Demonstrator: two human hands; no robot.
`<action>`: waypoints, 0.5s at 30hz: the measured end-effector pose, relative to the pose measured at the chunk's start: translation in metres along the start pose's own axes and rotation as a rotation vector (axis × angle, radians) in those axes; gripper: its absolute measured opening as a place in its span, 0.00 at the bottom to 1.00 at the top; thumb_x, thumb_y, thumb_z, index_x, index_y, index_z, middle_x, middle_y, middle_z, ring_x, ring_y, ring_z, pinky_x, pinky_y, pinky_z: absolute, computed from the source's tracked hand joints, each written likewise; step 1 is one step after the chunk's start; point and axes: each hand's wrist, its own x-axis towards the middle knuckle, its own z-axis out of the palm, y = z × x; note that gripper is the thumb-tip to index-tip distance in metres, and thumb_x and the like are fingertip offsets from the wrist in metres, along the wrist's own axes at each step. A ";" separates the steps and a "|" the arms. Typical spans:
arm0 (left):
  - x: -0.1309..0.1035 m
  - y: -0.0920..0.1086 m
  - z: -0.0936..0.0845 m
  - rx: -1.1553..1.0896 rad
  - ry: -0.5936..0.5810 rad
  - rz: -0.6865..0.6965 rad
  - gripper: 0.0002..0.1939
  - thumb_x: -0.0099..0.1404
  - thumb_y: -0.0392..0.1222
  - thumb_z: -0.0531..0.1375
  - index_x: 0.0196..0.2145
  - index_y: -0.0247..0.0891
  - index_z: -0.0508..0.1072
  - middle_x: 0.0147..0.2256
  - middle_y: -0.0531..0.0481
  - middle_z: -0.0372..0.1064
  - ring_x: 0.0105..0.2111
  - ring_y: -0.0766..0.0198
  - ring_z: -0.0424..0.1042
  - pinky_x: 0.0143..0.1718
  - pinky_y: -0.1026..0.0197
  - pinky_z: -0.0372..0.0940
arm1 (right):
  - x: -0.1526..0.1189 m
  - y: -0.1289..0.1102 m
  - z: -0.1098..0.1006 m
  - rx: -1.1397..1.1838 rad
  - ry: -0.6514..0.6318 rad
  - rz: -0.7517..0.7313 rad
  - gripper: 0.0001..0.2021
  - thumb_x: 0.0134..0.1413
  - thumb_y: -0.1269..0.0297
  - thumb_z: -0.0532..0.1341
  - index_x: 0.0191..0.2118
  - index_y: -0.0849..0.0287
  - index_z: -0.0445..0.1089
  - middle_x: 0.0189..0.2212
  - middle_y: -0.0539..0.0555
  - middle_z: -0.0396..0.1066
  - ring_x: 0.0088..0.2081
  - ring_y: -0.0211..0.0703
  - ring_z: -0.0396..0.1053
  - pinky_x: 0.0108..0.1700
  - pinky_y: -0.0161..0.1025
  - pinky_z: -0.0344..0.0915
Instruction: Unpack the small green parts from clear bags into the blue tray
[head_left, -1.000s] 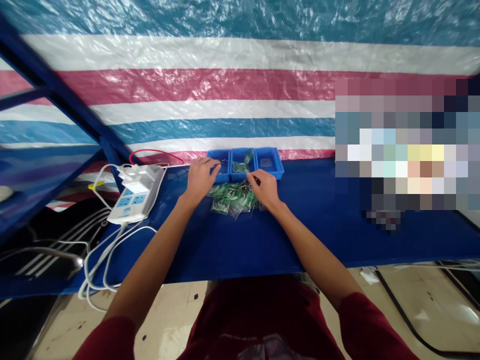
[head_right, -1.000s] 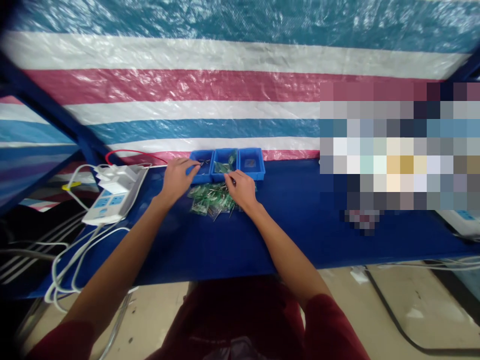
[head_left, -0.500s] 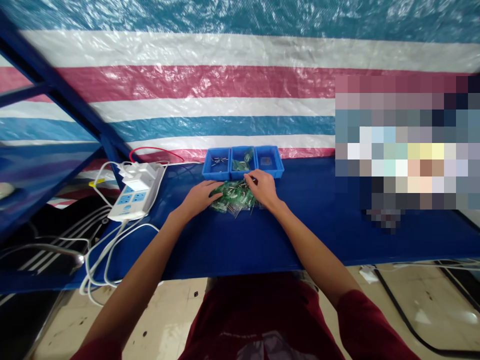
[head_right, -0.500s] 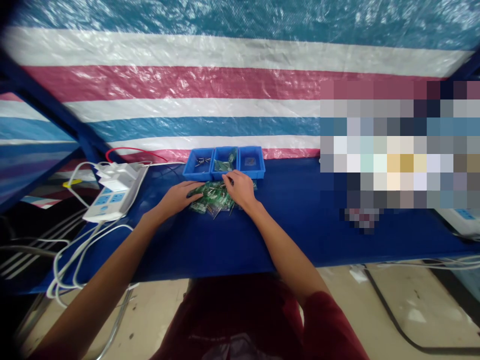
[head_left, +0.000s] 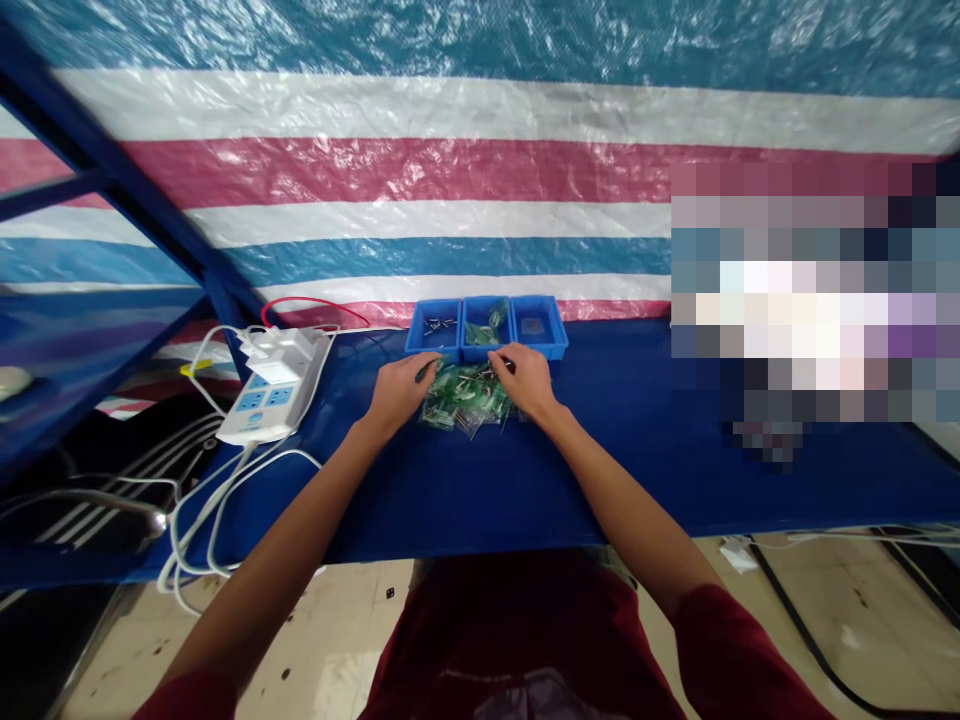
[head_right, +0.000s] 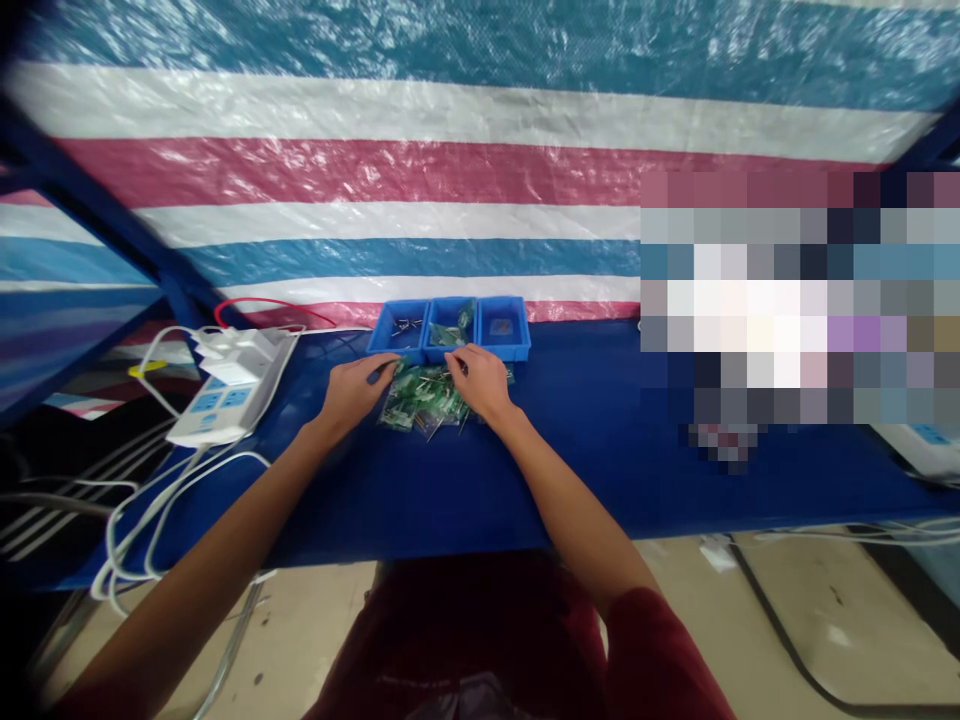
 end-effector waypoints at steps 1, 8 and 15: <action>0.002 0.005 -0.002 -0.024 0.044 -0.027 0.14 0.68 0.43 0.54 0.41 0.38 0.77 0.40 0.46 0.78 0.39 0.57 0.78 0.44 0.60 0.68 | 0.000 0.000 0.000 0.003 0.004 0.005 0.16 0.65 0.60 0.53 0.28 0.59 0.71 0.26 0.53 0.69 0.28 0.40 0.64 0.32 0.36 0.56; 0.030 0.034 -0.002 -0.469 0.192 -0.213 0.13 0.64 0.49 0.60 0.39 0.37 0.76 0.37 0.48 0.78 0.39 0.59 0.77 0.44 0.62 0.67 | 0.008 -0.006 -0.007 0.178 -0.002 0.047 0.15 0.64 0.55 0.54 0.39 0.58 0.74 0.35 0.54 0.73 0.28 0.38 0.65 0.36 0.37 0.62; 0.042 0.032 0.027 -0.817 0.225 -0.329 0.17 0.59 0.53 0.64 0.37 0.36 0.76 0.34 0.48 0.77 0.37 0.60 0.75 0.41 0.61 0.68 | 0.024 -0.003 -0.010 0.264 -0.104 0.046 0.12 0.60 0.55 0.58 0.34 0.58 0.73 0.32 0.52 0.73 0.28 0.38 0.64 0.35 0.37 0.62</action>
